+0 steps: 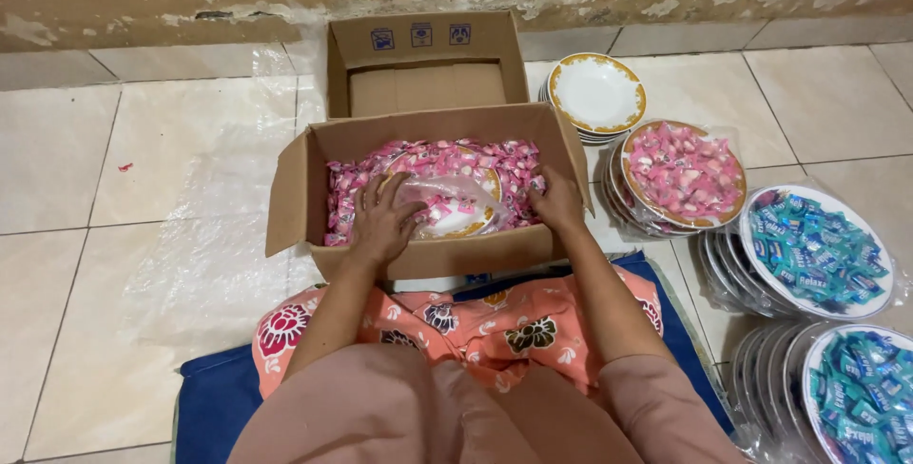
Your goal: Packaging small pink items into plastic bags with plates and placing them in a box.
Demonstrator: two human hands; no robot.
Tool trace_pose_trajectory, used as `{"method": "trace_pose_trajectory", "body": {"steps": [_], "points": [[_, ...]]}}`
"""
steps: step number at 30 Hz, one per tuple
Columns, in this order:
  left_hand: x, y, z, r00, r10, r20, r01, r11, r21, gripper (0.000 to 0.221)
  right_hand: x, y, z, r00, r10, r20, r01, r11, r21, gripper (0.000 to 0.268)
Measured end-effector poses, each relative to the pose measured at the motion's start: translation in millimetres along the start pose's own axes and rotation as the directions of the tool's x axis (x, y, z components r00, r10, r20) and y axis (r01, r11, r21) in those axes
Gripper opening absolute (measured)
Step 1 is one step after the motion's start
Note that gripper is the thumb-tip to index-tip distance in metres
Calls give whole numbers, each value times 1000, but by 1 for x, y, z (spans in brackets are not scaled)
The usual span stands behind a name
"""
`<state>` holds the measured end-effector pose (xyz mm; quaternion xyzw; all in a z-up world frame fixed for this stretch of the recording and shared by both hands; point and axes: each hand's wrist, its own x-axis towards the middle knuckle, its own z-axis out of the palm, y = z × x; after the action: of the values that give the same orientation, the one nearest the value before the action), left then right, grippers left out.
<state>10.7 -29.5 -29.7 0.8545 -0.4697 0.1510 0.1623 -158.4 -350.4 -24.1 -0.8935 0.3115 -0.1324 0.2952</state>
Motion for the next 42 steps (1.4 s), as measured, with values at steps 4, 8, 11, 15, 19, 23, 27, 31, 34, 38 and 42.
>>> {"method": "trace_pose_trajectory", "body": {"steps": [4, 8, 11, 15, 19, 23, 27, 31, 34, 38, 42], "points": [[4, 11, -20, 992, -55, 117, 54, 998, 16, 33, -2, -7, -3, 1000, 20, 7, -20, 1000, -16, 33], [11, 28, -46, 866, -274, 418, 274, 960, 62, 56, -3, -3, -2, 1000, 24, 12, -23, 999, -41, 33], [13, 22, -33, 830, -316, 461, 301, 948, 108, 60, -4, -1, -3, 999, -29, -16, 29, 1000, -8, 33], [2, 16, -25, 814, -337, 473, 359, 932, 46, 60, -11, 0, 0, 996, -69, -61, 78, 983, 164, 39], [6, 22, -42, 803, -326, 499, 363, 931, 24, 62, -34, -57, -14, 988, -76, -131, 118, 930, 348, 48], [5, 20, -40, 783, -327, 529, 379, 926, 11, 65, -47, -106, 10, 900, -375, 223, 302, 904, 302, 40], [2, 19, -39, 782, -324, 532, 387, 922, -7, 70, -35, -116, 31, 863, -349, 365, 299, 936, 187, 55], [0, 14, -27, 787, -307, 534, 366, 931, -4, 73, -64, -181, -19, 892, 52, 449, -348, 712, 610, 53], [2, 13, -37, 799, -287, 529, 358, 933, -35, 73, -40, -129, 11, 882, -311, 355, 286, 950, 124, 63], [-8, -14, -12, 949, -314, 32, 303, 877, -373, 56, -9, -55, 21, 939, -340, 51, 320, 920, 228, 29], [-13, -88, 131, 595, -707, 381, 779, 625, -57, 64, 18, 0, 11, 986, -45, 163, 76, 978, -192, 49]]}}
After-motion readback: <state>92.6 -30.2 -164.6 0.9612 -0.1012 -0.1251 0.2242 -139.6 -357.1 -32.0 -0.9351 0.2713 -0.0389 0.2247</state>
